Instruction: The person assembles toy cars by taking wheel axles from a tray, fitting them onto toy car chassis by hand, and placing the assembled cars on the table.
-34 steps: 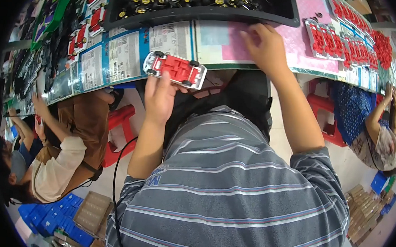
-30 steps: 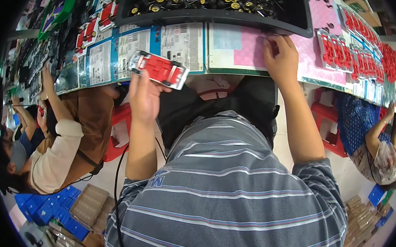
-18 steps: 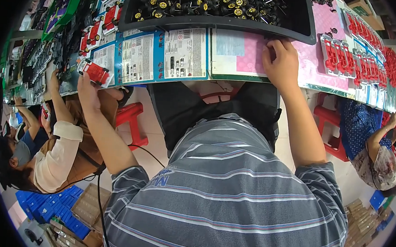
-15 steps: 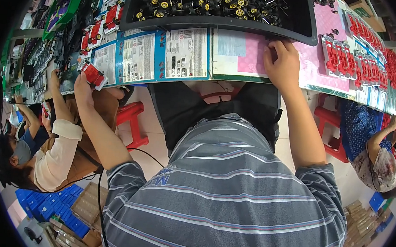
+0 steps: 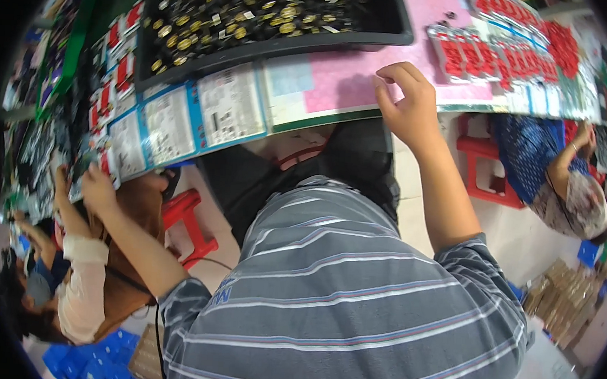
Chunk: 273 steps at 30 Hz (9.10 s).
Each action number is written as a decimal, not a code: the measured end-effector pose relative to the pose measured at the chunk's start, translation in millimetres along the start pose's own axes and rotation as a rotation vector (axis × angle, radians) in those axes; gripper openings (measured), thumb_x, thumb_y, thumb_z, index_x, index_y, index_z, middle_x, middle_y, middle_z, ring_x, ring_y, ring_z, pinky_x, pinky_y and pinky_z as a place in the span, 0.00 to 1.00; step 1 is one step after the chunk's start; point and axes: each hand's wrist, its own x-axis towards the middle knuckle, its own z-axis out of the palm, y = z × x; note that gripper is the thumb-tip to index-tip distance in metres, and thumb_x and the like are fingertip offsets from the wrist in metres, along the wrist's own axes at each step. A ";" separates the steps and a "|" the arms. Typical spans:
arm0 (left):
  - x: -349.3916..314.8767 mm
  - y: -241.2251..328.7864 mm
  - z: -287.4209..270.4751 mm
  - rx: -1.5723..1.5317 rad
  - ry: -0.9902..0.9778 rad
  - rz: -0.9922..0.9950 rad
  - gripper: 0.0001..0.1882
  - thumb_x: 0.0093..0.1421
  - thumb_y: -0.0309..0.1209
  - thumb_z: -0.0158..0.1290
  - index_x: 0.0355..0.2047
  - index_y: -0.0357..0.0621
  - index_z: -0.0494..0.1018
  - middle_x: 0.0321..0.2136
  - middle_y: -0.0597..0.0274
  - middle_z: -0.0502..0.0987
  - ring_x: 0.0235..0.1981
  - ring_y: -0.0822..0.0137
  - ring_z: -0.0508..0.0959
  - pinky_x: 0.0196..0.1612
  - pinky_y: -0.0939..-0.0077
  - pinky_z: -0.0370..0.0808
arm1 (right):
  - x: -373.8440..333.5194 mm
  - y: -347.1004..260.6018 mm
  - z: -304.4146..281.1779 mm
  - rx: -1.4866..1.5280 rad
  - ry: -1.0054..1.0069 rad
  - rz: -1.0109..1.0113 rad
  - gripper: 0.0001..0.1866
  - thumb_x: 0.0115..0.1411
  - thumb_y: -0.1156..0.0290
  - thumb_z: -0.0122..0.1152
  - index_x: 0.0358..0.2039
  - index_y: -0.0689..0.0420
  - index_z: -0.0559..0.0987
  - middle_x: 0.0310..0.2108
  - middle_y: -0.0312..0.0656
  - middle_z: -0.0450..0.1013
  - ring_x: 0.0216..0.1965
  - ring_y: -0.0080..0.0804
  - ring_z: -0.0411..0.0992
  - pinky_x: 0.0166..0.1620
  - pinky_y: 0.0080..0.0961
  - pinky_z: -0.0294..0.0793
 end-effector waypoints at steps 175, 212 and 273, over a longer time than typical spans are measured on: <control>-268.6 222.9 -24.5 -1.990 -1.168 0.110 0.25 0.63 0.34 0.53 0.57 0.35 0.64 0.50 0.51 0.74 0.50 0.66 0.75 0.55 0.69 0.73 | -53.0 -96.2 15.0 0.439 -0.405 -0.046 0.33 0.46 0.66 0.79 0.52 0.62 0.76 0.45 0.49 0.76 0.46 0.41 0.75 0.51 0.34 0.76; -271.3 212.2 -20.2 -1.949 -1.303 -0.041 0.25 0.66 0.36 0.54 0.59 0.40 0.64 0.45 0.59 0.76 0.38 0.73 0.78 0.32 0.80 0.73 | 164.6 -15.8 23.8 -0.110 -0.533 -0.090 0.09 0.52 0.73 0.68 0.33 0.62 0.82 0.31 0.51 0.79 0.37 0.45 0.77 0.42 0.34 0.76; -26.2 71.8 -0.9 -1.339 -0.676 -0.194 0.17 0.70 0.40 0.53 0.51 0.41 0.73 0.37 0.62 0.81 0.32 0.73 0.81 0.33 0.76 0.77 | 13.1 15.1 62.9 -0.161 0.060 0.005 0.04 0.55 0.75 0.62 0.31 0.61 0.79 0.31 0.48 0.74 0.29 0.47 0.75 0.35 0.39 0.74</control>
